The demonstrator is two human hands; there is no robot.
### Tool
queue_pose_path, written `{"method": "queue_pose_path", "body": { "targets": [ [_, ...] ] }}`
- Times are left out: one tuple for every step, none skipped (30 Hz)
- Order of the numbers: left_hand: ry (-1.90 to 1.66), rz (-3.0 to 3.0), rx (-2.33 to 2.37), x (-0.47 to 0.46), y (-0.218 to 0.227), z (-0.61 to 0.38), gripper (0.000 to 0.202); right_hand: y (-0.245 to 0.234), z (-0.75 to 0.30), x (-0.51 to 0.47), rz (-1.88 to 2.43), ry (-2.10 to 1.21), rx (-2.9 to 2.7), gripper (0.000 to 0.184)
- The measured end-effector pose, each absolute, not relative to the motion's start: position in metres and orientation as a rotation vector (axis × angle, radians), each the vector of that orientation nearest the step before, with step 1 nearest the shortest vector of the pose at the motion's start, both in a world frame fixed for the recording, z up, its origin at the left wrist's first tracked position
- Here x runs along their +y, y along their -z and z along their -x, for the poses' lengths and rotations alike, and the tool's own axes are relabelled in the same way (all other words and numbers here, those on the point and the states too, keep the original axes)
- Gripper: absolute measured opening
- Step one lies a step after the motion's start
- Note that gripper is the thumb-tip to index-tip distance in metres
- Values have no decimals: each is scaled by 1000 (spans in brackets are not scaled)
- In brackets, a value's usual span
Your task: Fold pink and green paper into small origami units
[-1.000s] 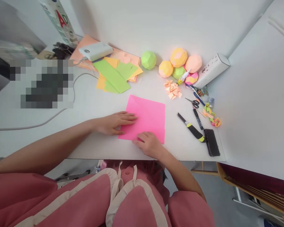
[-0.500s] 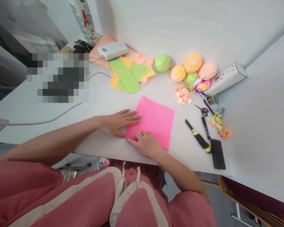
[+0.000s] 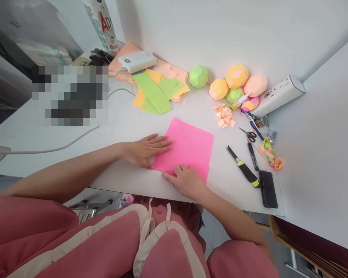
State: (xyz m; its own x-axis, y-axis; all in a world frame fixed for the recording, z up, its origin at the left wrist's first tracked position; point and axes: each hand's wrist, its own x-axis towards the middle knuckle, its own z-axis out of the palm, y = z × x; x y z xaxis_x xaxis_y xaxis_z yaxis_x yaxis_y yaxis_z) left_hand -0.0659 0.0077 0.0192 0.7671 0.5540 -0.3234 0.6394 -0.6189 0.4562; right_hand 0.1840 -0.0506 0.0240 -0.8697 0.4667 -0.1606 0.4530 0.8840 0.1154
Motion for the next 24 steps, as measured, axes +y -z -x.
{"method": "queue_pose_path", "body": {
  "targets": [
    [186,-2402,885,8,-19,66,90,-25,-189,-51,-713,-108,2873,38],
    [178,-2403,882,8,-19,66,90,-25,-194,-52,-720,-108,2876,38],
    [179,-2402,883,8,-19,66,90,-26,-200,-53,-728,-112,2876,39],
    [186,-2399,886,7,-20,66,89,-27,-206,-54,-734,-120,2877,40],
    [195,-2398,891,7,-20,66,90,-27,-212,-55,-741,-132,2877,42],
    [203,-2397,897,7,-19,65,90,-28,-218,-57,-750,-146,2879,43],
    [207,-2398,901,7,-19,65,90,-29,-224,-58,-760,-156,2879,43],
    [206,-2401,903,7,-19,65,91,-29,-231,-60,-772,-162,2878,43],
    [202,-2406,901,7,-18,66,91,-30,-238,-62,-786,-162,2875,43],
    [198,-2411,897,7,-17,66,91,-31,-245,-64,-804,-160,2870,44],
    [196,-2416,892,7,-17,66,92,-32,-251,-66,-823,-153,2863,44],
    [196,-2420,887,7,-16,67,92,-33,-258,-68,-840,-142,2855,44],
    [199,-2423,883,7,-15,67,92,-34,-264,-70,-857,-130,2842,45],
    [202,-2426,882,7,-15,67,92,-36,-270,-72,-873,-119,2828,45],
    [204,-2430,883,7,-15,67,92,-37,-276,-74,-889,-111,2812,46],
    [203,-2434,885,7,-14,67,92,-39,-281,-76,-901,-107,2798,47],
    [200,-2437,885,7,-15,67,91,-42,-286,-77,-909,-109,2785,48],
    [197,-2440,886,7,-15,67,91,-44,-290,-79,-915,-115,2770,50],
    [199,-2439,886,7,-15,67,90,-46,-295,-81,-917,-122,2754,52],
    [208,-2434,889,6,-16,67,90,-49,-299,-82,-918,-129,2736,54],
    [221,-2428,893,6,-17,66,90,-50,-303,-84,-922,-136,2717,56],
    [231,-2423,896,6,-17,66,89,-52,-307,-86,-931,-142,2703,57],
    [234,-2421,900,6,-18,66,89,-52,-312,-87,-945,-147,2696,57],
    [231,-2422,900,6,-18,66,89,-51,-316,-88,-965,-148,2698,56]
  ]
}}
